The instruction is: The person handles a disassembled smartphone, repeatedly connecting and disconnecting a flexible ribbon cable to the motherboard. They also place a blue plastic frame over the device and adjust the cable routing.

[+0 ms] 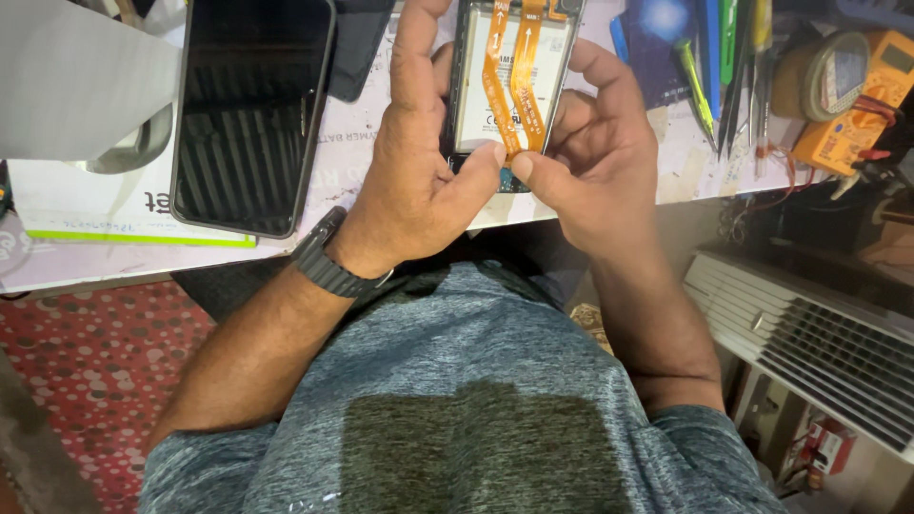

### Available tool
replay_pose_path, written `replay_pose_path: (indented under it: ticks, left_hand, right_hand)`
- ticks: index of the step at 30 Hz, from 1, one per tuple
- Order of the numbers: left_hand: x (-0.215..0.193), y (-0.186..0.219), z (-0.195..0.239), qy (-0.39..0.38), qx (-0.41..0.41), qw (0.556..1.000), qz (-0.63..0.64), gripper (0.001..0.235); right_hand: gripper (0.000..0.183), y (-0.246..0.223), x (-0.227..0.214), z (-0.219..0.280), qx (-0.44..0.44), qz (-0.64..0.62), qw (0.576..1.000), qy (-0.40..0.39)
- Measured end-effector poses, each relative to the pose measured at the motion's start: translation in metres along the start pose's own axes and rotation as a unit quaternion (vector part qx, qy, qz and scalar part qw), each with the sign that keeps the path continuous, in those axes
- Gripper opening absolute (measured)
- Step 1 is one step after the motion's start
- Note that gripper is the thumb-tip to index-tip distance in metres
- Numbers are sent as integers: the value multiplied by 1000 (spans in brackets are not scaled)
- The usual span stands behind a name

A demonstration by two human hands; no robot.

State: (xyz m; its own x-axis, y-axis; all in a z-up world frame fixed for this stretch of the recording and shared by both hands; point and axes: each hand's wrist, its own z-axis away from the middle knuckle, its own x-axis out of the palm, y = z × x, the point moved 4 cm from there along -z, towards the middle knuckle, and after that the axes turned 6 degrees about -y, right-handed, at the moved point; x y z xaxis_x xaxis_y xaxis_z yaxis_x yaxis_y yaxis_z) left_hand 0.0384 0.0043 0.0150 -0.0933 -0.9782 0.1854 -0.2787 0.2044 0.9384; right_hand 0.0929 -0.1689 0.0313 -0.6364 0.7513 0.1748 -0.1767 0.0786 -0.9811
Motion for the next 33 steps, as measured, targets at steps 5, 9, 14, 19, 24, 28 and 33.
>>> replay_pose_path:
  ticks: [5, 9, 14, 19, 24, 28, 33]
  left_hand:
    - [0, 0, -2, 5, 6, 1000, -20, 89]
    - [1, 1, -4, 10, 23, 998, -61, 95]
    - [0, 3, -4, 14, 2, 999, -39, 95]
    - [0, 5, -4, 16, -1, 998, -58, 97]
    - [-1, 7, -3, 19, -9, 998, -54, 97]
    - [-3, 13, -5, 18, -5, 998, -58, 99]
    - [-2, 11, -5, 13, -29, 998, -52, 99]
  right_hand:
    - [69, 0, -1, -1, -3, -12, 1000, -5]
    - [70, 0, -1, -2, -4, -4, 1000, -3]
    - [68, -24, 4, -2, -80, 266, 957, 79]
    - [48, -70, 13, -12, -129, 513, 848, 16]
    - [50, -93, 20, -41, -179, 606, 770, -83]
    - [56, -100, 30, -57, -164, 628, 753, -109]
    - [60, -99, 37, -63, -147, 630, 756, -98]
